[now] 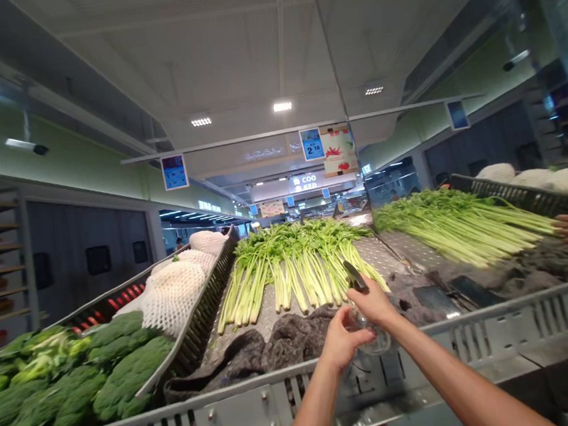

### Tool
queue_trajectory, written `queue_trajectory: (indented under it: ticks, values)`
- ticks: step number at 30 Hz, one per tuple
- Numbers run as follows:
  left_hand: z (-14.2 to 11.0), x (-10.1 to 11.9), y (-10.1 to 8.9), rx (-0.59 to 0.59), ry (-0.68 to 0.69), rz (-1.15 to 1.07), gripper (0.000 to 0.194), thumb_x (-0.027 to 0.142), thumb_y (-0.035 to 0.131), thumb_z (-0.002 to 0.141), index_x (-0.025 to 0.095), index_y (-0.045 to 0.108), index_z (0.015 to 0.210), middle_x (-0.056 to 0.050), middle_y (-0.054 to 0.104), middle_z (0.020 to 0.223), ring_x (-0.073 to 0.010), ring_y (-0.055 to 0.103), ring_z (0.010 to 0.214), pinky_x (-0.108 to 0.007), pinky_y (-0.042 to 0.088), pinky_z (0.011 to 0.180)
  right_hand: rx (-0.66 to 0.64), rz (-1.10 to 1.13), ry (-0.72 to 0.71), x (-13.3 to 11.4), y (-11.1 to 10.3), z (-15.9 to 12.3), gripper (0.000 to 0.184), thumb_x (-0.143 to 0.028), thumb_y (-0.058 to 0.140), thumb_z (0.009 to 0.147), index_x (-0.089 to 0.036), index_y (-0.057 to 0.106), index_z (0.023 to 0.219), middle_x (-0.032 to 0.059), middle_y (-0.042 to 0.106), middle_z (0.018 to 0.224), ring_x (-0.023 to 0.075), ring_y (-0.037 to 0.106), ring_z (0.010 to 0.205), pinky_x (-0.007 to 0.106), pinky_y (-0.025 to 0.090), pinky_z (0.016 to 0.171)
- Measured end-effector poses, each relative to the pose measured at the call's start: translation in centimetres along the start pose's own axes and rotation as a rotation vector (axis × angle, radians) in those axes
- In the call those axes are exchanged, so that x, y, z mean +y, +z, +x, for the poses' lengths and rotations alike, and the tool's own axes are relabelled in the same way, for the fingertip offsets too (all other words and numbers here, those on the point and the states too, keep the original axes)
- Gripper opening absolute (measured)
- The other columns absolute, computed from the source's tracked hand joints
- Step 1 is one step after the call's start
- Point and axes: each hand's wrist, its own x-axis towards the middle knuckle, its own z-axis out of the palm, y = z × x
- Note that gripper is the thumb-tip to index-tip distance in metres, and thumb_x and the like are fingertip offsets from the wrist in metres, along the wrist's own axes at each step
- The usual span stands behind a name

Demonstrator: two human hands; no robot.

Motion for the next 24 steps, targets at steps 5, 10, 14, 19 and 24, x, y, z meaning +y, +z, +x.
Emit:
queue_trajectory:
  ticks: [5,10,14,19,24]
  values:
    - [-0.1,-0.7,0.2,-0.053,0.010,0.045,0.059,0.018,0.071,0.044,0.014,0.050,0.100,-0.003,0.056,0.088,-0.0140,0.049,0.077,-0.024,0.037,0.069,0.035,-0.083,0.049,0.6,0.2,0.0,0.023,-0.029,0.043,0.060,-0.017,0.051,0.078,0.0001,0.055,0.065,0.0138,0.051,0.060,0.024,0.037,0.057]
    - [-0.2,-0.8,0.7,-0.044,0.027,0.052,0.057,0.015,0.069,0.046,0.014,0.049,0.100,-0.002,0.057,0.087,-0.0120,0.049,0.073,-0.023,0.037,0.068,0.063,-0.098,0.031,0.6,-0.1,-0.3,0.027,-0.029,0.044,0.059,-0.017,0.050,0.083,0.0014,0.057,0.070,0.0142,0.052,0.063,0.024,0.037,0.058]
    - [-0.2,-1.0,0.7,-0.022,0.011,0.096,0.061,0.017,0.070,0.046,0.016,0.048,0.102,-0.002,0.057,0.088,-0.0128,0.049,0.074,-0.023,0.038,0.068,0.088,-0.127,0.005,0.4,-0.1,-0.4,0.022,-0.029,0.042,0.061,-0.017,0.050,0.078,0.0014,0.056,0.067,0.0142,0.051,0.060,0.023,0.037,0.057]
    - [-0.2,-1.5,0.5,-0.012,0.038,0.160,0.060,0.023,0.070,0.046,0.018,0.048,0.102,0.000,0.057,0.086,-0.0134,0.050,0.074,-0.023,0.038,0.068,0.116,-0.208,0.000,0.1,0.1,-0.6,0.023,-0.030,0.040,0.062,-0.017,0.051,0.079,0.0026,0.056,0.067,0.0153,0.051,0.062,0.024,0.037,0.058]
    - [-0.2,-1.7,0.5,-0.012,0.050,0.151,0.064,0.024,0.070,0.046,0.018,0.047,0.106,-0.001,0.058,0.088,-0.0140,0.050,0.075,-0.024,0.038,0.070,0.107,-0.185,-0.020,0.3,0.0,-0.7,0.029,-0.031,0.040,0.063,-0.016,0.051,0.086,0.0037,0.058,0.073,0.0161,0.053,0.067,0.025,0.038,0.061]
